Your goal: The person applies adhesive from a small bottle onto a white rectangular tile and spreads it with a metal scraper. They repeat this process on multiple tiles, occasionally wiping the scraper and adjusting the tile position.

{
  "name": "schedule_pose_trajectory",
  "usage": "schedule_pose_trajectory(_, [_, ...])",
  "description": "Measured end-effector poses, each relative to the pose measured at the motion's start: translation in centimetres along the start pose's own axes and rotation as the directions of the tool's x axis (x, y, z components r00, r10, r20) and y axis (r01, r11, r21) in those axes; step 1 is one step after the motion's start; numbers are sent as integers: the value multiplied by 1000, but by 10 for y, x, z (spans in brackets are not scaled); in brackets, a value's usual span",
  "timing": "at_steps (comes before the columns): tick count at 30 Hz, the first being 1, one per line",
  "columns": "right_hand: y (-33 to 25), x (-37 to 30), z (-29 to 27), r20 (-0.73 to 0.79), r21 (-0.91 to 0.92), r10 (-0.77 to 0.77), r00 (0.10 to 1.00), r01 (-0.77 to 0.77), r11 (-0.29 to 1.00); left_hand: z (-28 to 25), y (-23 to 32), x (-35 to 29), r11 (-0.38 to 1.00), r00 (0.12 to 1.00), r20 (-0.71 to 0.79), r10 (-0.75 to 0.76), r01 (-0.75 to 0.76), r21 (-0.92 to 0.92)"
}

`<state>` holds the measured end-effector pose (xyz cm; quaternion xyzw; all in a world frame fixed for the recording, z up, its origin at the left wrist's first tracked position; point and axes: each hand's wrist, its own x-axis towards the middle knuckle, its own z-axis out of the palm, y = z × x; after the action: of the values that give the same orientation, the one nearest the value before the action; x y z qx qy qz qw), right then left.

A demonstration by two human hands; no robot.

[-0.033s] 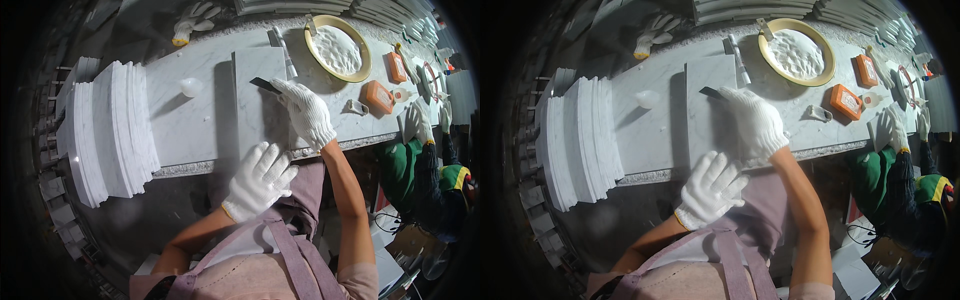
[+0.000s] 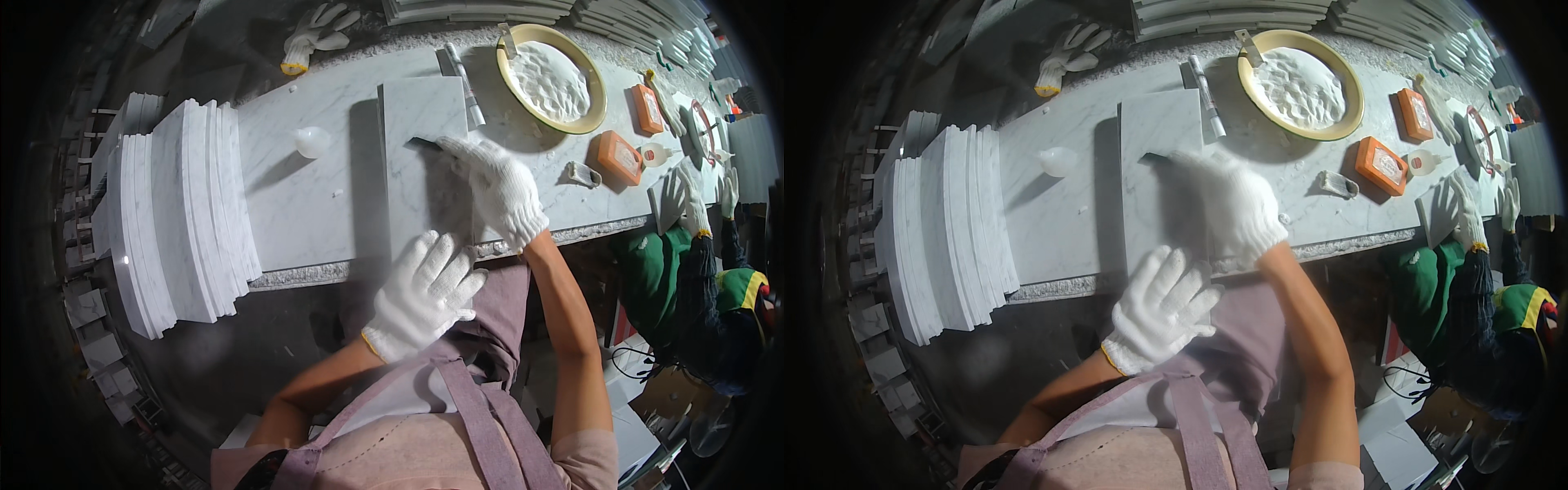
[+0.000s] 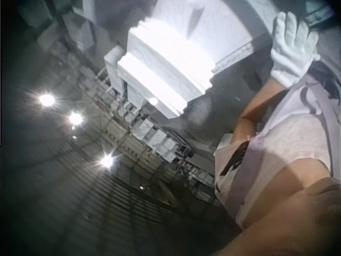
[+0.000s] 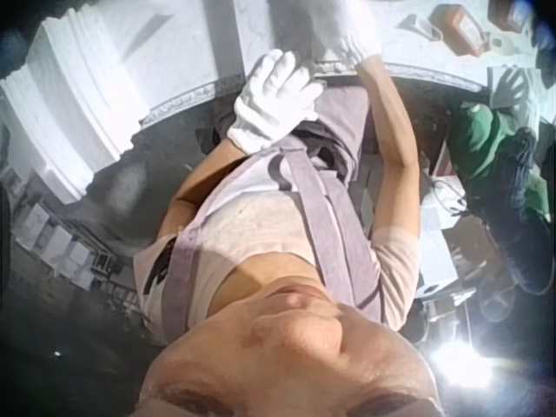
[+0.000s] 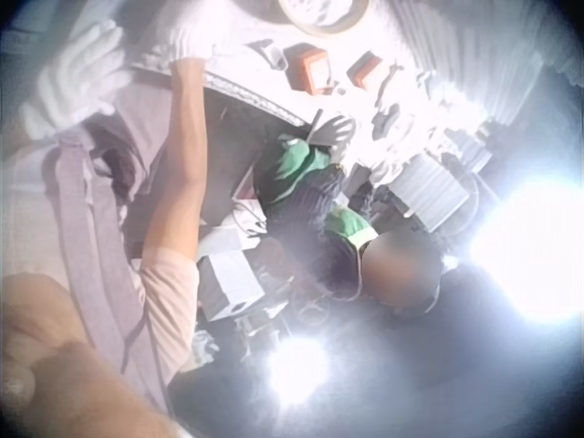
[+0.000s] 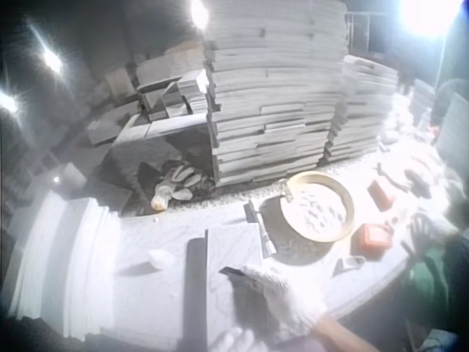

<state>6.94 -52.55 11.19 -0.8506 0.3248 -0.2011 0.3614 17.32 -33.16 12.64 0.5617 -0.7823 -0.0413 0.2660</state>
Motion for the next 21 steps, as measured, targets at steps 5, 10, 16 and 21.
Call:
schedule_pose_trajectory(5, [-27, -34, -11, 178, 97, 142, 974, -161, 982, -1, 0, -3, 999, 998, 55, 1, -4, 49])
schedule_pose_trajectory(10, [-34, -26, -23, 111, 252, 84, 990, -110, 961, -1, 2, 0, 1000, 1000, 20, 3, -3, 24])
schedule_pose_trajectory(16, [-30, -14, -20, 106, 51, -25, 994, 20, 999, -4, 6, -2, 1000, 1000, 26, -15, 14, 15])
schedule_pose_trajectory(21, [-26, -49, -23, 146, 537, -123, 982, 26, 843, -6, 4, 0, 997, 998, 54, 15, -19, 73])
